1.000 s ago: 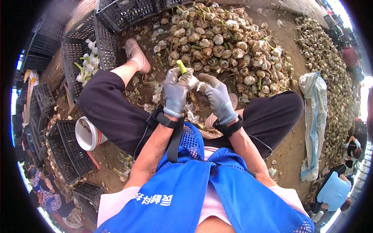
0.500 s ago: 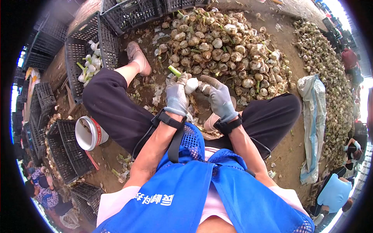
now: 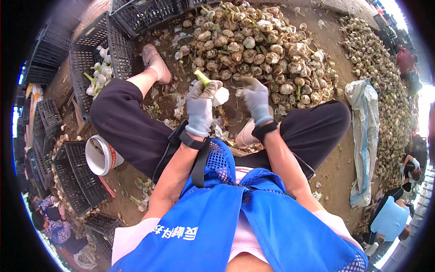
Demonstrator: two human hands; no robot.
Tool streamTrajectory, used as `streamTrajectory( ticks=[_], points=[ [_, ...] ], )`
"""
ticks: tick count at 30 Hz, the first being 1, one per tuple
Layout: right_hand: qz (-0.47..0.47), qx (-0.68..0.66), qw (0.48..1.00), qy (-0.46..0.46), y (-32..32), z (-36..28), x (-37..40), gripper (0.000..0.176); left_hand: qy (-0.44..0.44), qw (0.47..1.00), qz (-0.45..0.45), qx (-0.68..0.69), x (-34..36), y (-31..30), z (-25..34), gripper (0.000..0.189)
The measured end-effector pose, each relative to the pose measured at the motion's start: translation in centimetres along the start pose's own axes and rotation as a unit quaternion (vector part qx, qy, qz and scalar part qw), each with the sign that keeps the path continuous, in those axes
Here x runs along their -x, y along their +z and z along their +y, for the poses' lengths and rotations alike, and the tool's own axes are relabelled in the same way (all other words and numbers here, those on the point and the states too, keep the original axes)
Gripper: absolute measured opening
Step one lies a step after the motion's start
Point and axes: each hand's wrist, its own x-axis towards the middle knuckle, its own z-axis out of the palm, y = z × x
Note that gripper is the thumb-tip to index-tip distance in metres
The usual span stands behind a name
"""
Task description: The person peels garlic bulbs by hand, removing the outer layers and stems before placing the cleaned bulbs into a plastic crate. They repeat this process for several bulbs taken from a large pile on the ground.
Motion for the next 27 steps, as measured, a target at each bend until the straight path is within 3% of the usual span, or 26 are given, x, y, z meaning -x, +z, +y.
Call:
streamTrajectory(
  ticks=[2, 3, 4, 6, 11, 14, 18, 23, 27],
  points=[
    [-0.056, -0.082, 0.965, 0.241, -1.9, 0.6, -1.0, 0.033, -0.059, 0.99, -0.013, 0.13, -0.4, -0.4, 0.7, 0.016],
    [-0.078, -0.064, 0.964, 0.245, -1.6, -1.1, -0.3, 0.033, -0.058, 0.989, 0.006, 0.137, -0.6, -0.2, 0.8, 0.015],
    [-0.09, -0.079, 0.977, 0.177, -0.8, -3.1, 0.9, 0.036, -0.056, 0.989, 0.009, 0.139, -0.8, -0.2, 0.8, 0.015],
    [-0.128, -0.173, 0.965, 0.149, 0.0, -5.7, 2.4, 0.036, -0.049, 0.997, 0.023, 0.05, -0.8, -0.2, 0.6, 0.018],
    [-0.145, -0.186, 0.96, 0.15, 0.6, -6.3, 3.6, 0.032, -0.032, 0.998, 0.006, -0.052, -0.9, 0.1, 0.1, 0.015],
    [-0.166, -0.169, 0.956, 0.17, 0.2, -6.2, 3.4, 0.03, -0.057, 0.998, 0.01, -0.025, -0.6, 0.2, 0.5, 0.015],
    [-0.178, -0.255, 0.935, 0.173, 0.0, -5.7, 3.3, 0.029, -0.07, 0.996, 0.048, 0.026, -0.7, 0.4, 0.8, 0.013],
    [-0.153, -0.253, 0.94, 0.171, 0.5, -6.0, 3.6, 0.03, -0.007, 0.998, -0.01, -0.054, -0.4, 0.8, 0.8, 0.014],
    [-0.164, -0.315, 0.918, 0.175, 0.4, -6.1, 3.6, 0.029, -0.011, 0.999, -0.035, -0.001, -0.7, 0.0, 0.2, 0.018]
  ],
)
